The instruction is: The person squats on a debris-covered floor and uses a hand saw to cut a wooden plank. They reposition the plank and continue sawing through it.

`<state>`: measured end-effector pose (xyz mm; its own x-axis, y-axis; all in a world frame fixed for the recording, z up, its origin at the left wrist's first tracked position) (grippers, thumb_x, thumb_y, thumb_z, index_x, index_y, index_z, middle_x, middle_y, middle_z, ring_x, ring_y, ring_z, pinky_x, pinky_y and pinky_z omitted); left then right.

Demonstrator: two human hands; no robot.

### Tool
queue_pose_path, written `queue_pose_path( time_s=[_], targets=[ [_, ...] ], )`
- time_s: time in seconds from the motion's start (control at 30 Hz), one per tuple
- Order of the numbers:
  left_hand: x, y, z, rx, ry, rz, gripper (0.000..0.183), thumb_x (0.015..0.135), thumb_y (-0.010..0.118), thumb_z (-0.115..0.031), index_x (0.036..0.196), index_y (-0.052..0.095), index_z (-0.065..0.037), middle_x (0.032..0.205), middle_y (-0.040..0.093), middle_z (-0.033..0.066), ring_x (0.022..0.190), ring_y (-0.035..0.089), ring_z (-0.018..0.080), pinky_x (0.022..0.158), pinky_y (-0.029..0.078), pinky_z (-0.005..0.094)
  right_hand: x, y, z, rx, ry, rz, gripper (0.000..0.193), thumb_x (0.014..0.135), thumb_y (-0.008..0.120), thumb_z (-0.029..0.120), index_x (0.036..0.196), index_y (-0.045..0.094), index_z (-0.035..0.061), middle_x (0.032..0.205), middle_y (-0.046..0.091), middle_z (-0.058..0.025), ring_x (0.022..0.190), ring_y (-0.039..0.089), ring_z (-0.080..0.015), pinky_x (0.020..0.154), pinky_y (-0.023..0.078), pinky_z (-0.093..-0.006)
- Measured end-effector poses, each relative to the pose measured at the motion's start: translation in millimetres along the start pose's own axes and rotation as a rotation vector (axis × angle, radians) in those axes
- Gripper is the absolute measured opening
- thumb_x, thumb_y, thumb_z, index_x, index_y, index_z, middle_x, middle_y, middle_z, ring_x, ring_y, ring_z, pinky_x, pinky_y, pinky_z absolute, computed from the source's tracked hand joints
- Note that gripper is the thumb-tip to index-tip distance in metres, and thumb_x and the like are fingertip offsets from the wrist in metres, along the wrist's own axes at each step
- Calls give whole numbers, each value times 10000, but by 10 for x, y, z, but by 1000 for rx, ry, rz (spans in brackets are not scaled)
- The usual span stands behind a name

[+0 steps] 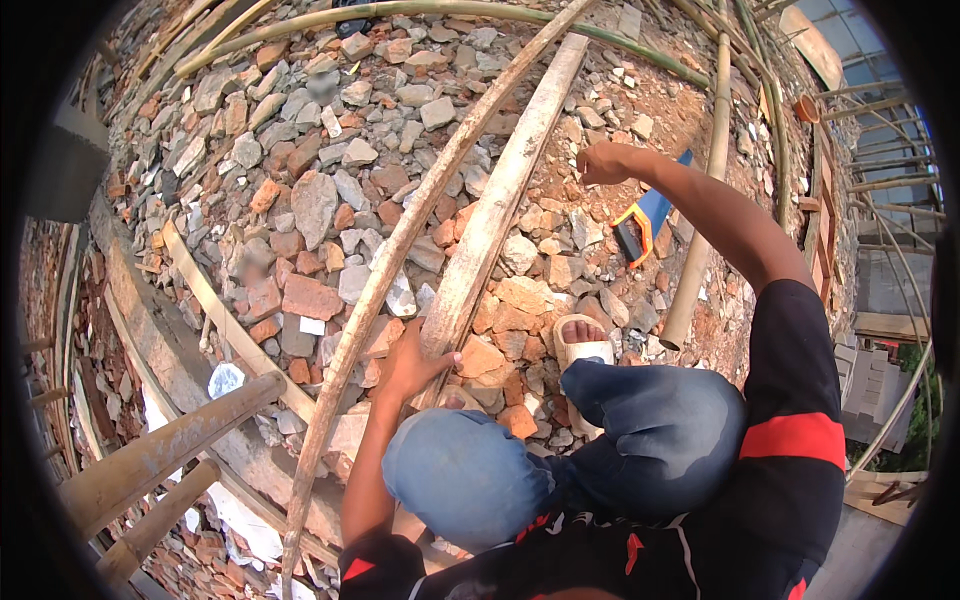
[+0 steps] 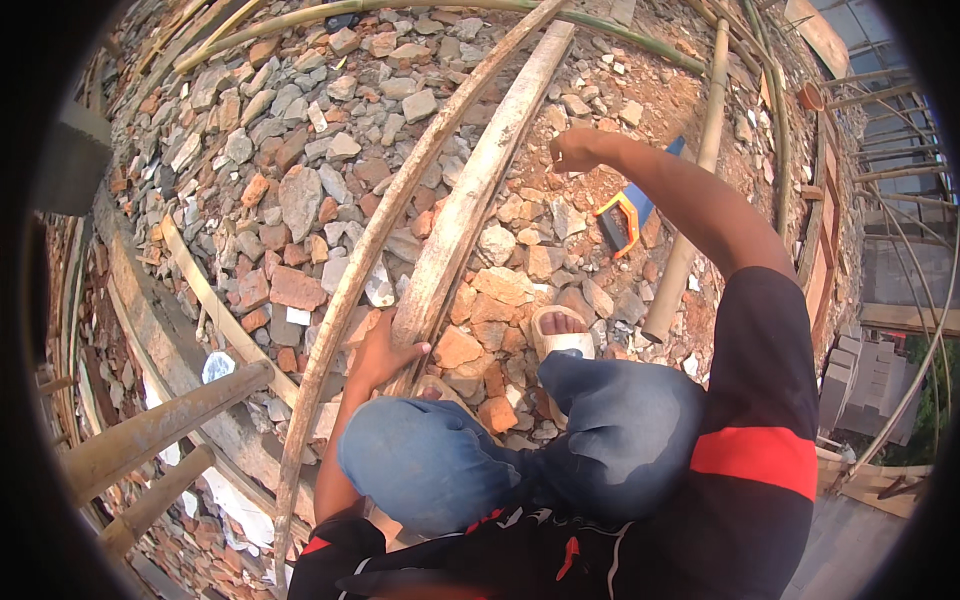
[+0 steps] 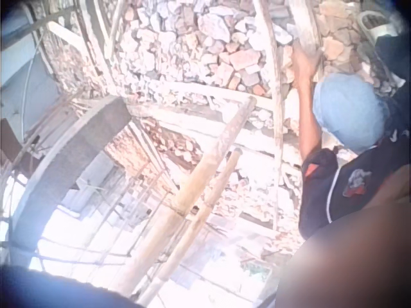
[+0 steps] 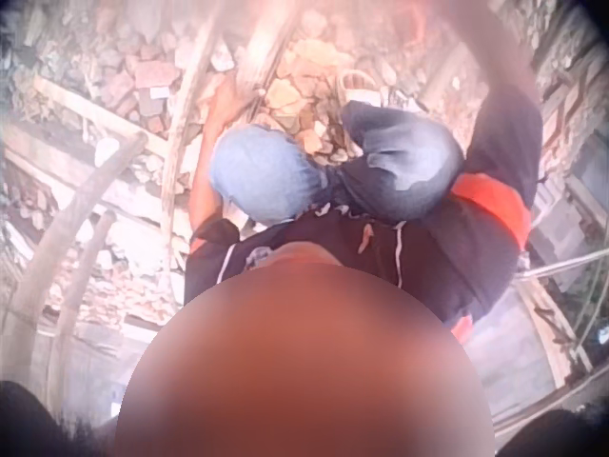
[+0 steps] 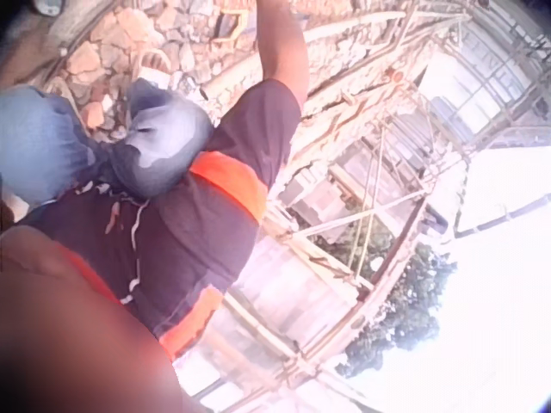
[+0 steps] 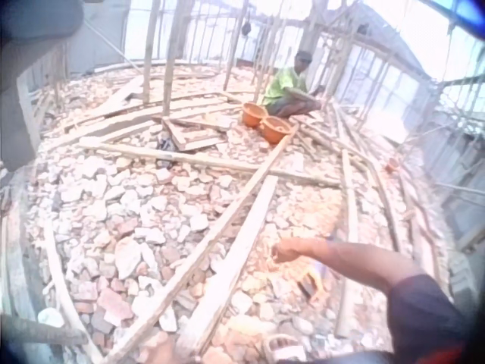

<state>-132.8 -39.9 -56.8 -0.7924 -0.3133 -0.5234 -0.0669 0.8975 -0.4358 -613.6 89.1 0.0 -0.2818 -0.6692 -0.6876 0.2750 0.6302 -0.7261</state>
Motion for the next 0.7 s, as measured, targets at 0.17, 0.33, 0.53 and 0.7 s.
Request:
queue_pose_path(
  time_s=[0.17, 0.33, 0.53, 0.7],
  targets=[
    [196, -110, -38, 58, -1, 38, 1055, 725, 905, -443, 1472, 392, 97, 1348, 593, 341, 1220, 620, 450, 1061, 474, 472, 566, -583, -124, 259, 86, -362, 418, 915, 662, 396, 1142, 738, 53, 1110, 739, -219, 1075, 692, -401, 947, 538, -480],
    [532, -116, -304, 57, 52, 16, 1135, 676, 952, -431, 1481, 353, 101, 1377, 573, 334, 1255, 607, 423, 1067, 470, 476, 1003, -243, -811, 515, 233, -621, 409, 918, 637, 369, 1094, 742, 16, 1074, 736, -252, 1045, 697, -418, 952, 539, -475],
    [710, 28, -416, 129, 109, 155, 961, 770, 889, -282, 1407, 292, 118, 1299, 538, 339, 1253, 551, 472, 1056, 441, 480, 1616, -238, -1836, 717, 365, -730, 538, 937, 674, 421, 1224, 652, -34, 1149, 712, -252, 1079, 678, -408, 960, 525, -458],
    [729, 51, -456, 210, -94, 201, 810, 799, 831, -178, 1323, 281, 102, 1249, 520, 374, 1219, 534, 529, 1020, 442, 518, 2185, -426, -2501, 867, 528, -905, 625, 924, 666, 429, 1339, 572, -27, 1344, 618, -255, 1261, 587, -420, 1075, 470, -488]
  ],
)
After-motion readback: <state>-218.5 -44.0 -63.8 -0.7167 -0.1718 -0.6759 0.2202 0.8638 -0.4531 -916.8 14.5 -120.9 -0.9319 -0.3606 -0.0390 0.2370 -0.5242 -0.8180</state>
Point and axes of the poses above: each hand's wrist, its own x-axis towards the middle knuckle, its own y-axis out of the palm, z = x × y, the point moved 3 cm from there along x, towards the middle knuckle
